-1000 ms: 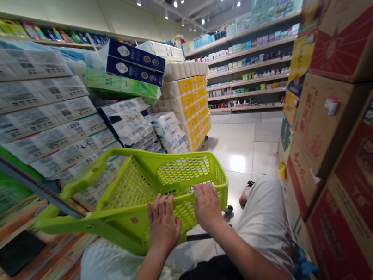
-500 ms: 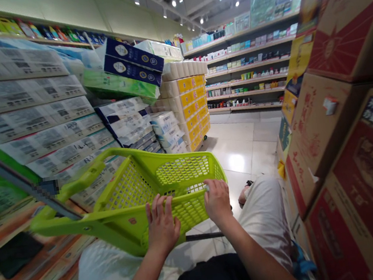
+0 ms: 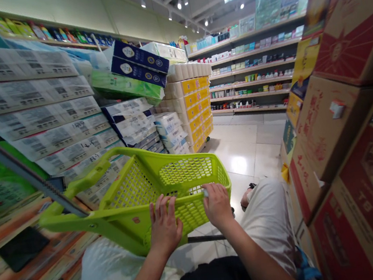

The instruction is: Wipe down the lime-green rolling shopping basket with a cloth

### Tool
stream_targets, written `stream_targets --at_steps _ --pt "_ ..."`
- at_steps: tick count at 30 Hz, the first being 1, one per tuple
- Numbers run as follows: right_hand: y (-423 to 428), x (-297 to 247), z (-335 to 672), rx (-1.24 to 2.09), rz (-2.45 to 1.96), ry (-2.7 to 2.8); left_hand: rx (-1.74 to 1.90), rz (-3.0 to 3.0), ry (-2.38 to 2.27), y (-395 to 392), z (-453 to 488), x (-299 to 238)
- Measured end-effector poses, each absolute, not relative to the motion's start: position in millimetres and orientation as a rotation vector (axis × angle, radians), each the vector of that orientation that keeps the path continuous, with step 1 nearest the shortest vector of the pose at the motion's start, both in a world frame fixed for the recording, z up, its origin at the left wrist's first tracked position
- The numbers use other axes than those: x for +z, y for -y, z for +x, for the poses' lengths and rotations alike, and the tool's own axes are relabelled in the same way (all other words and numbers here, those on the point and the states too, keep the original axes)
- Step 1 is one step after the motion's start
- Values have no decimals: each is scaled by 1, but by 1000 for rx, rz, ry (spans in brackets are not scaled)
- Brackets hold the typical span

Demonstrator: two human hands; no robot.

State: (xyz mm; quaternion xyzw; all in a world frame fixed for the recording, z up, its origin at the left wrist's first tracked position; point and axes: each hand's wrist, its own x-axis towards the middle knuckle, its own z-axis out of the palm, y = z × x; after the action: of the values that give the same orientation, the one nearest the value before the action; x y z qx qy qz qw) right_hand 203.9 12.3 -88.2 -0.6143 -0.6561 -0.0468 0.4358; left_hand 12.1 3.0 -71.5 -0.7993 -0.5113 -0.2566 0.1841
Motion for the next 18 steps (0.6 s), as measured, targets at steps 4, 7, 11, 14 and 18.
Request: stream_targets --at_steps 4,7,11,14,18 --pt "-12 -94 213 -133 -1584 1580 -724 -2249 1453 -2 14 -72" --pt "-12 -95 212 -135 -1598 1595 -719 -2242 1467 -3 13 -73" --pt "-14 -95 217 -122 -1612 1644 -687 -2259 1460 -7 13 -75" --pt "-13 -94 222 -125 -1620 1669 -663 -2283 1447 -10 13 -75" --pt "-6 -90 224 -151 -1642 1624 -643 -2302 1421 -13 15 -75"
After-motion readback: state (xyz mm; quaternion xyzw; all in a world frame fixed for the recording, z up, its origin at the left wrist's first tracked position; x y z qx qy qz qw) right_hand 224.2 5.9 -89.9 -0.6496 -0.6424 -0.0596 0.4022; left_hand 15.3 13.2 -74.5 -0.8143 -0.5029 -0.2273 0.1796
